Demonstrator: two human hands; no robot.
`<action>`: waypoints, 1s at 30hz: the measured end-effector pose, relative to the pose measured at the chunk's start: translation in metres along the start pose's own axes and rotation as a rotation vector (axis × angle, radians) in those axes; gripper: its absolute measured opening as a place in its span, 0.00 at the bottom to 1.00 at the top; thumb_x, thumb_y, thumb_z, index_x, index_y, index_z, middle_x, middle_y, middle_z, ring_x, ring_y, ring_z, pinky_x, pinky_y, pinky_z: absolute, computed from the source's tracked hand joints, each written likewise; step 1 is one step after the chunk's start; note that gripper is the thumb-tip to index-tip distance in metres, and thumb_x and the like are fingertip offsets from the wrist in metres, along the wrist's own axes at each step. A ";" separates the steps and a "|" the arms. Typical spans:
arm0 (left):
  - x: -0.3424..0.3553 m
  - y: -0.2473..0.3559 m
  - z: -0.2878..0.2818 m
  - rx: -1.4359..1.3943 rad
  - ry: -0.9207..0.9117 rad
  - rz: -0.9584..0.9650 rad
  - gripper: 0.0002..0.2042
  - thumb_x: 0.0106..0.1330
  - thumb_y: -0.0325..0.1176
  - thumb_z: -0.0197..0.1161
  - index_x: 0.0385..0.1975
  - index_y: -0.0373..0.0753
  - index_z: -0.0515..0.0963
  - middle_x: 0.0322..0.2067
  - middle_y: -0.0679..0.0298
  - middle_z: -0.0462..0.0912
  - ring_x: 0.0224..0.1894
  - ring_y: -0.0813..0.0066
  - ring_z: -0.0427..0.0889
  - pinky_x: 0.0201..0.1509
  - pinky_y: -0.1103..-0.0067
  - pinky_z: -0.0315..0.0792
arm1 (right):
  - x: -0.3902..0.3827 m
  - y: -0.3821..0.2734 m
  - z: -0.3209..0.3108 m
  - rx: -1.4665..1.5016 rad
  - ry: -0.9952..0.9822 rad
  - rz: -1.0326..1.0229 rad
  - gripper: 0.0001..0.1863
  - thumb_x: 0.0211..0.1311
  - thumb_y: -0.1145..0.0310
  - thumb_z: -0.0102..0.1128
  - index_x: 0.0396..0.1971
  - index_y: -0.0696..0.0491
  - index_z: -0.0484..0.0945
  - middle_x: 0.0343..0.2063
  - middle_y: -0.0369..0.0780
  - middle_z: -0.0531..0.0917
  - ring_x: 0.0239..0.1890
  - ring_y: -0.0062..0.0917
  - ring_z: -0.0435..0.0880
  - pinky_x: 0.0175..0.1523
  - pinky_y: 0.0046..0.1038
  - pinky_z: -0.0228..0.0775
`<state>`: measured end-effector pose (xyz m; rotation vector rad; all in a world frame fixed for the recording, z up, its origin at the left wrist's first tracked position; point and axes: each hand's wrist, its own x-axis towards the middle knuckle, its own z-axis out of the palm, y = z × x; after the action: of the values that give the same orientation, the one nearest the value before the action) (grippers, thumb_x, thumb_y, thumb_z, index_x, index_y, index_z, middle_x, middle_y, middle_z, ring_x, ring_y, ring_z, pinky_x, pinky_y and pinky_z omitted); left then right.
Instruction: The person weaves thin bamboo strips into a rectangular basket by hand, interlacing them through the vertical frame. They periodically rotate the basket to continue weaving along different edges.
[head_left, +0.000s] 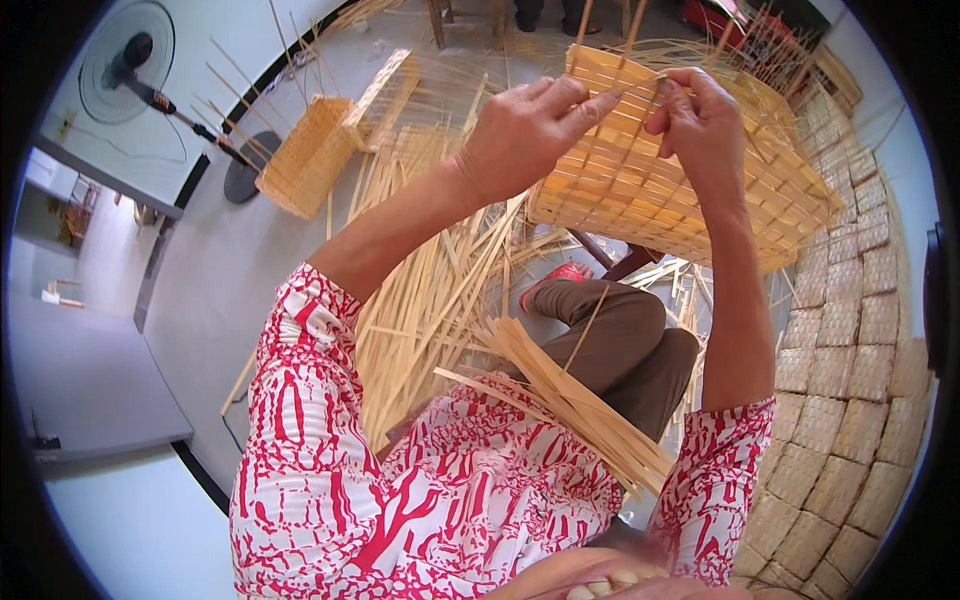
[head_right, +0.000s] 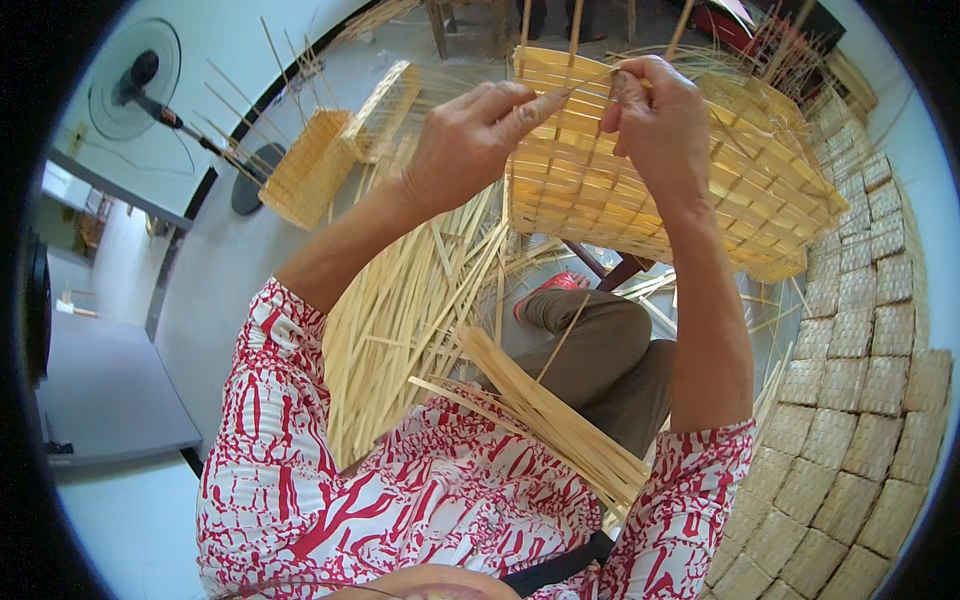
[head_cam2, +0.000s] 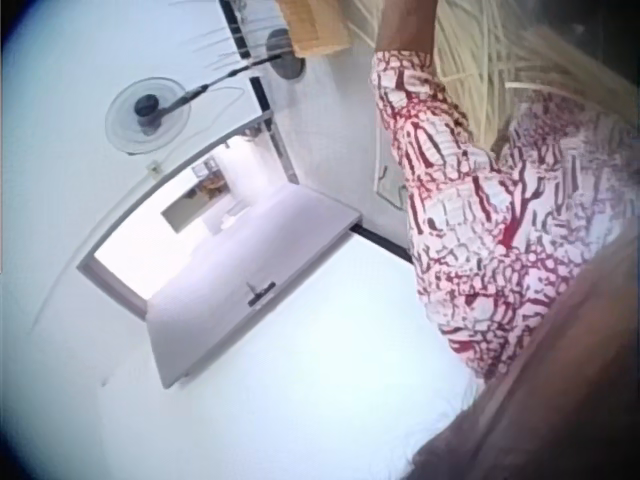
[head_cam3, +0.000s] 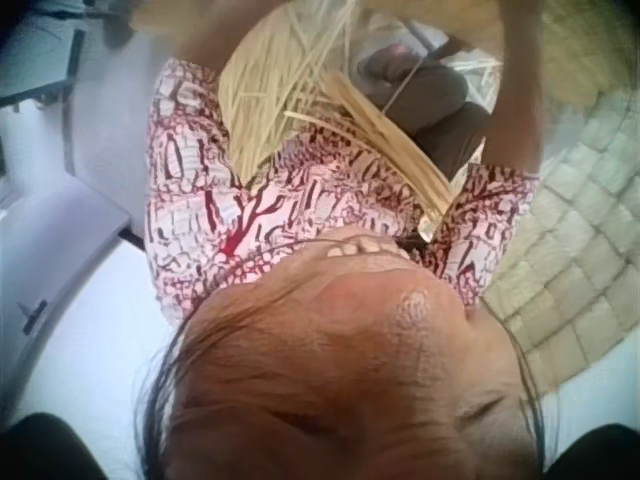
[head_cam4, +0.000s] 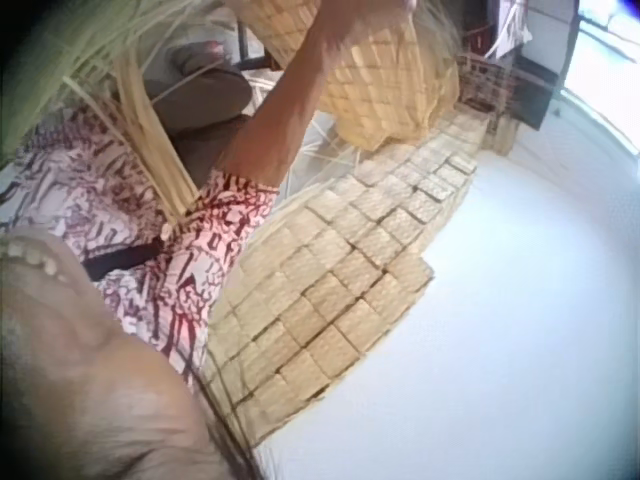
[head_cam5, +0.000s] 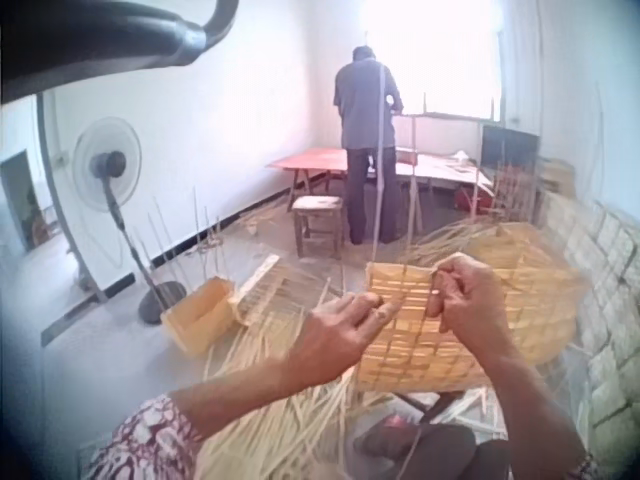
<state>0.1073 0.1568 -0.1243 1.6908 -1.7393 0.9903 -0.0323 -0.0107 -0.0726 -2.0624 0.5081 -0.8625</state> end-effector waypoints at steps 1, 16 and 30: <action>-0.001 -0.003 0.000 -0.119 0.035 -0.082 0.21 0.62 0.24 0.67 0.57 0.42 0.82 0.40 0.64 0.85 0.41 0.67 0.87 0.42 0.76 0.82 | -0.002 -0.003 -0.002 0.004 -0.020 0.010 0.10 0.75 0.70 0.55 0.48 0.54 0.83 0.19 0.35 0.84 0.16 0.13 0.77 0.22 0.21 0.68; -0.005 -0.020 -0.004 -0.498 0.244 -0.465 0.07 0.63 0.30 0.72 0.38 0.37 0.86 0.29 0.60 0.87 0.29 0.76 0.87 0.33 0.81 0.80 | -0.001 -0.044 0.029 -0.692 -0.058 -0.759 0.05 0.64 0.68 0.66 0.38 0.49 0.85 0.38 0.36 0.84 0.42 0.35 0.85 0.42 0.36 0.77; -0.003 -0.023 -0.002 -0.344 0.266 -0.410 0.06 0.60 0.31 0.69 0.34 0.37 0.85 0.24 0.57 0.84 0.24 0.64 0.85 0.30 0.74 0.78 | -0.002 -0.047 0.032 -0.740 -0.090 -0.723 0.05 0.65 0.70 0.63 0.38 0.48 0.85 0.33 0.36 0.81 0.41 0.35 0.82 0.42 0.38 0.74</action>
<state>0.1304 0.1616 -0.1222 1.5262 -1.2409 0.6497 -0.0079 0.0348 -0.0486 -3.0405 -0.0134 -1.0762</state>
